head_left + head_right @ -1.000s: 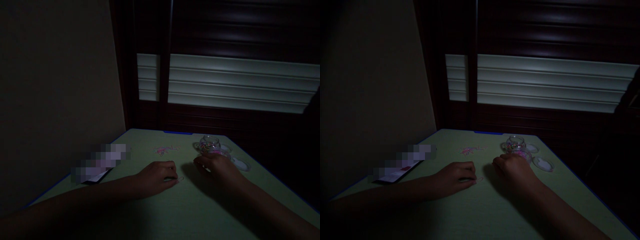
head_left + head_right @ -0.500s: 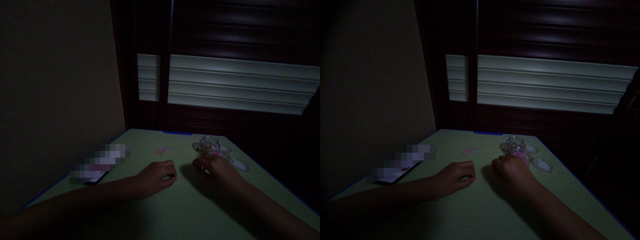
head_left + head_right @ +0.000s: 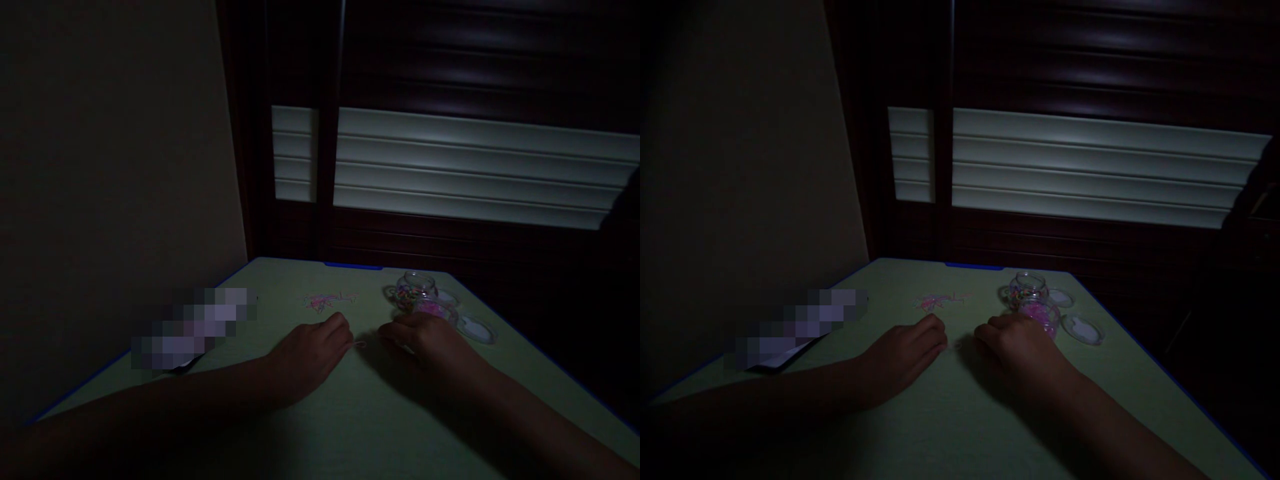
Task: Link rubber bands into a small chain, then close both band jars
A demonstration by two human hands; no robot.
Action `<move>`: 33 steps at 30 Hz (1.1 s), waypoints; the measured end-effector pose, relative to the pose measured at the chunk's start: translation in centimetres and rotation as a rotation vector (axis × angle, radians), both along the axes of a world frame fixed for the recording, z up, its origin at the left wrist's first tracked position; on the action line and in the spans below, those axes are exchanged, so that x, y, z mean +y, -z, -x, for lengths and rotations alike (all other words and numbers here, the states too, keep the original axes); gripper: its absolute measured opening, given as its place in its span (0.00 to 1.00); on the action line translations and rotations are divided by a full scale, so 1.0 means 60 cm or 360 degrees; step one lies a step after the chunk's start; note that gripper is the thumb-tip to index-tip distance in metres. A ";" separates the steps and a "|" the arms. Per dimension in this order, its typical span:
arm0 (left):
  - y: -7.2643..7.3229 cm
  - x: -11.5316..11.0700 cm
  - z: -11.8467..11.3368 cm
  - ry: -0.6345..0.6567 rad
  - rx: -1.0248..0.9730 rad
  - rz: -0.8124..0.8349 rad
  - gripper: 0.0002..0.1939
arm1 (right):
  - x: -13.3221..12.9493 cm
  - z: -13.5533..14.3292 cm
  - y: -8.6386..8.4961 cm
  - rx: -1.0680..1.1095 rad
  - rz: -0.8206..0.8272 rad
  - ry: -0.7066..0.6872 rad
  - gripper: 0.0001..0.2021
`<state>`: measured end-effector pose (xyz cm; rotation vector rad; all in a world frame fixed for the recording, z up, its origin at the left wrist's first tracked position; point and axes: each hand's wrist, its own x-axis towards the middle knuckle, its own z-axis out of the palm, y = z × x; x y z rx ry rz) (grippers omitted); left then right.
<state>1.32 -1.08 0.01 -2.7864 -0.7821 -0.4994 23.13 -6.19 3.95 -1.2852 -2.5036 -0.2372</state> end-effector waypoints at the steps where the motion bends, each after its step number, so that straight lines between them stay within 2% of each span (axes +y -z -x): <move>1: 0.000 0.000 0.000 0.0004 -0.0009 -0.0016 0.12 | -0.001 0.001 -0.001 0.0000 0.0005 -0.0012 0.11; 8: -0.003 -0.002 -0.001 0.0028 0.0053 -0.0055 0.12 | -0.002 0.007 0.012 -0.0043 0.0024 -0.0027 0.11; 13: -0.004 -0.004 -0.003 0.0055 0.0093 -0.0025 0.12 | -0.005 0.012 0.009 -0.0035 0.0093 -0.0061 0.11; 23: -0.003 -0.003 -0.001 0.0157 0.0103 -0.0081 0.12 | -0.001 0.009 0.021 -0.0040 0.0055 -0.0169 0.09; 33: -0.002 -0.003 0.000 0.0179 0.0104 -0.0107 0.08 | 0.000 0.009 0.018 -0.0115 0.0041 -0.0171 0.10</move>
